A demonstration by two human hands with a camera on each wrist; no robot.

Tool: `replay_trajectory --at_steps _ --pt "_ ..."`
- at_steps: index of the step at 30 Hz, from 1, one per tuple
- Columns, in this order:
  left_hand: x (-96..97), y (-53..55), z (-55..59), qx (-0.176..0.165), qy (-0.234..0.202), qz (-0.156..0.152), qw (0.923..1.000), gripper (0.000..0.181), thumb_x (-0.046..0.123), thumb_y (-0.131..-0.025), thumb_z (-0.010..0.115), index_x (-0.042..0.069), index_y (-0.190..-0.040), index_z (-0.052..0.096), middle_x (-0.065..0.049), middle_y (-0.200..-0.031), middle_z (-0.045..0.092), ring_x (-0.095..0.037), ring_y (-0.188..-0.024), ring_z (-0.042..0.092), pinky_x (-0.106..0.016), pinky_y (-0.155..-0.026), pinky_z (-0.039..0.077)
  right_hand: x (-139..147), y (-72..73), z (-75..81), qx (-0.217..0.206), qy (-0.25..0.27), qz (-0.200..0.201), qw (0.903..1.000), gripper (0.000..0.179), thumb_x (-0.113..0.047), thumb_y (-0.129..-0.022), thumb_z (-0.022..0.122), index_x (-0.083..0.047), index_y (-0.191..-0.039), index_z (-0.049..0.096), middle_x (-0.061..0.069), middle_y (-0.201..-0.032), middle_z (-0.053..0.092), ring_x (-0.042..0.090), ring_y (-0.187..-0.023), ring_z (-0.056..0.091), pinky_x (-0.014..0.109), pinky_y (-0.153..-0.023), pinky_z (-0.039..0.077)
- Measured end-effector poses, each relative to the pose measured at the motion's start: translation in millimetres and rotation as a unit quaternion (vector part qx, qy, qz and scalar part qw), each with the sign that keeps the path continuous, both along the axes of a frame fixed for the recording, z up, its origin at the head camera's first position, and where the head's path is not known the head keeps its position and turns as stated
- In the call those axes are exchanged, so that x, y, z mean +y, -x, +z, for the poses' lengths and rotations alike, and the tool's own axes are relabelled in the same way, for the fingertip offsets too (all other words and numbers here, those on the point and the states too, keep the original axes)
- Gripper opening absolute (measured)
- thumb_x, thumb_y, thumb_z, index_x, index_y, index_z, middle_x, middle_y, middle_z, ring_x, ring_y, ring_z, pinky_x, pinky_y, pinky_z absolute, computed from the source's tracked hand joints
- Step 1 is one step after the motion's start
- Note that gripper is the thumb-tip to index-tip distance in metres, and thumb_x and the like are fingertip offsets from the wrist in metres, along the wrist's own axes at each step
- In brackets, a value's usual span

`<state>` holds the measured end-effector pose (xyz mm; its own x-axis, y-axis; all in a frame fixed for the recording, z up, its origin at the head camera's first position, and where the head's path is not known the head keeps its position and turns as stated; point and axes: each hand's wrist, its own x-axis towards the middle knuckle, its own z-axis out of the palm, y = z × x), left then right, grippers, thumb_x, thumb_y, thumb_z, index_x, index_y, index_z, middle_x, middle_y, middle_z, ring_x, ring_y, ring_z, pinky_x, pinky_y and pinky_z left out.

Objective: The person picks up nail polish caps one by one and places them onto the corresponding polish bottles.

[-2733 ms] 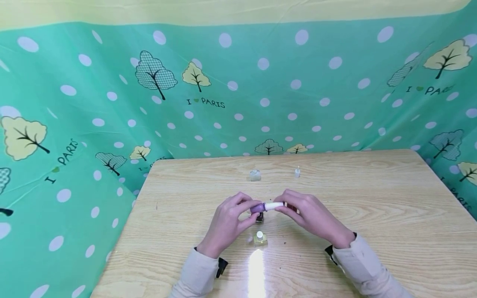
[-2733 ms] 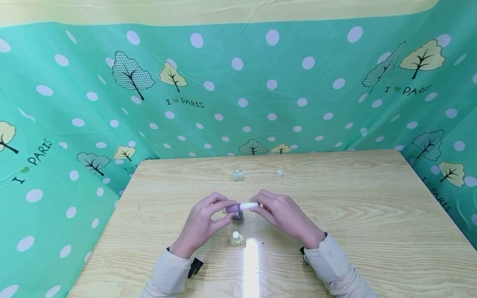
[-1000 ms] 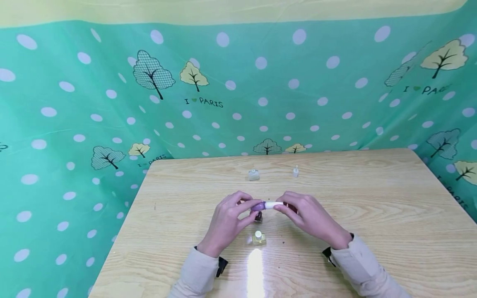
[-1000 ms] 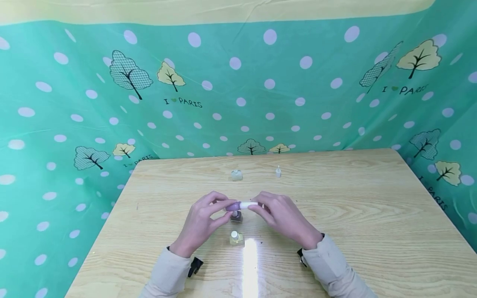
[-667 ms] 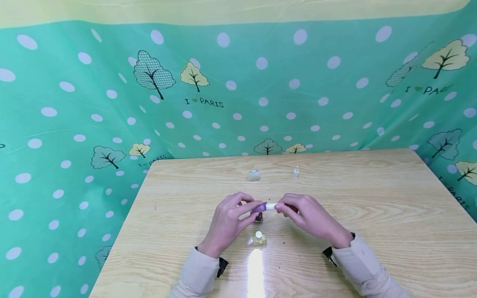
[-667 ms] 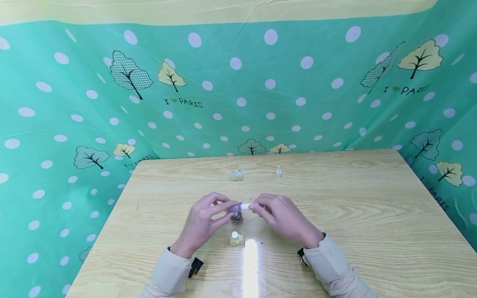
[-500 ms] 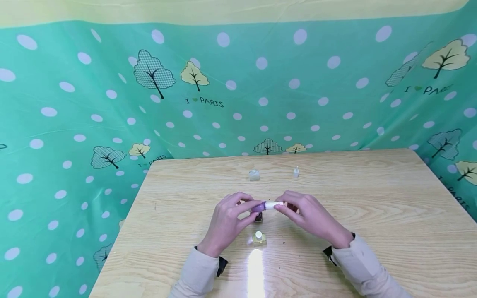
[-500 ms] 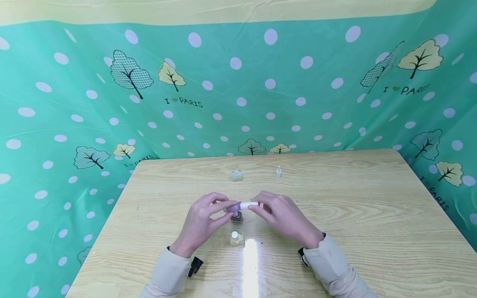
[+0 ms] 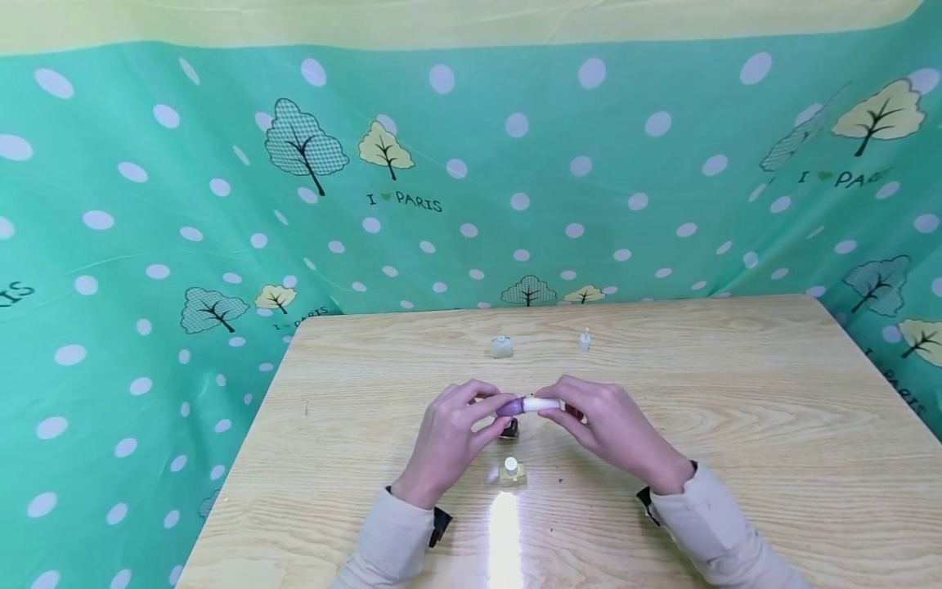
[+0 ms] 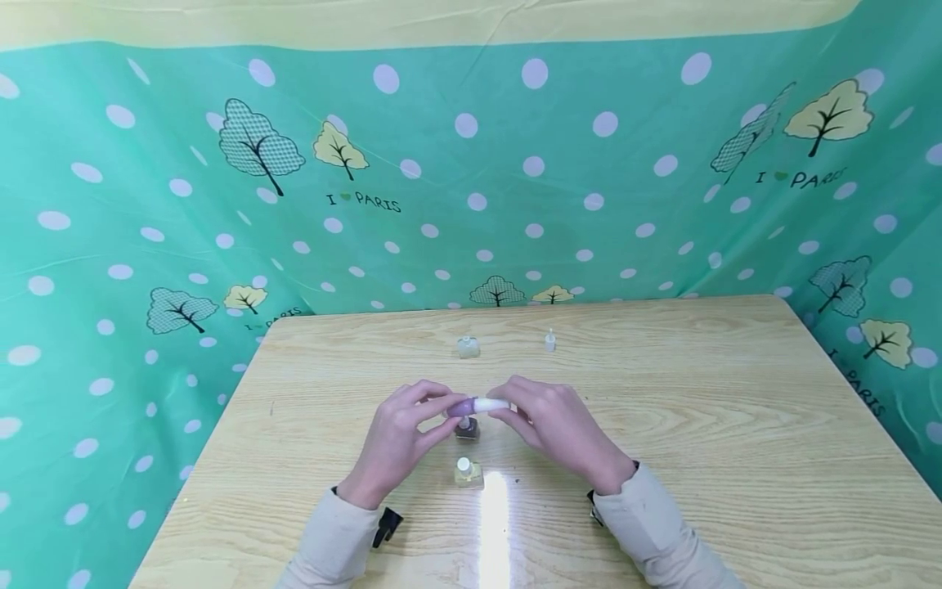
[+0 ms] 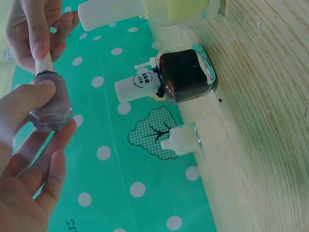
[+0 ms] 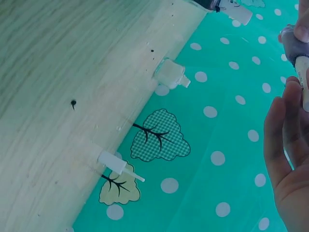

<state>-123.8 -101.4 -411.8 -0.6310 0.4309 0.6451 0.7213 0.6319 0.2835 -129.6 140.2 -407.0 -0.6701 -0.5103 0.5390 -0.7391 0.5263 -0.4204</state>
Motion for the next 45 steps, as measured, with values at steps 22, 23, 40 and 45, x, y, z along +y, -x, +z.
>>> replay_trajectory --at_steps 22,23,40,45 --pt "3.8 2.3 0.1 0.023 0.030 0.017 0.9991 0.029 0.016 -0.072 0.089 0.019 -0.099 0.079 0.005 -0.096 0.071 -0.009 -0.080 0.065 -0.024 -0.070 0.053 -2 0.3 -2.0 -0.088 0.007 -0.024 0.9958 0.011 -0.022 -0.093 0.070 -0.016 -0.101 0.074 -0.016 -0.075 0.060 -0.004 -0.058 0.047 0.015 -0.049 0.044" --pt "4.1 2.4 0.8 0.019 0.032 0.019 0.9991 0.028 0.016 -0.073 0.088 0.019 -0.099 0.079 0.005 -0.096 0.071 -0.009 -0.080 0.065 -0.024 -0.072 0.053 -2 0.4 -1.9 -0.087 0.007 -0.026 0.9958 0.011 -0.022 -0.093 0.070 -0.015 -0.101 0.074 -0.015 -0.075 0.060 -0.004 -0.058 0.047 0.015 -0.049 0.044" --pt "11.6 4.7 8.5 0.015 0.040 0.020 0.9989 0.023 0.017 -0.075 0.087 0.015 -0.096 0.077 0.006 -0.092 0.070 -0.010 -0.081 0.063 -0.023 -0.071 0.052 -2 -0.3 5.8 -0.064 0.009 -0.036 0.9973 0.011 -0.020 -0.092 0.071 -0.014 -0.101 0.074 -0.014 -0.076 0.061 -0.004 -0.059 0.048 0.015 -0.049 0.044" --pt "13.0 5.2 10.2 0.016 0.038 0.024 0.9989 0.022 0.018 -0.076 0.087 0.016 -0.095 0.077 0.006 -0.090 0.072 -0.010 -0.081 0.064 -0.023 -0.070 0.052 -3 -0.4 8.4 -0.055 0.008 -0.040 0.9976 0.013 -0.020 -0.091 0.072 -0.012 -0.102 0.073 -0.013 -0.076 0.061 -0.005 -0.059 0.046 0.014 -0.049 0.043"
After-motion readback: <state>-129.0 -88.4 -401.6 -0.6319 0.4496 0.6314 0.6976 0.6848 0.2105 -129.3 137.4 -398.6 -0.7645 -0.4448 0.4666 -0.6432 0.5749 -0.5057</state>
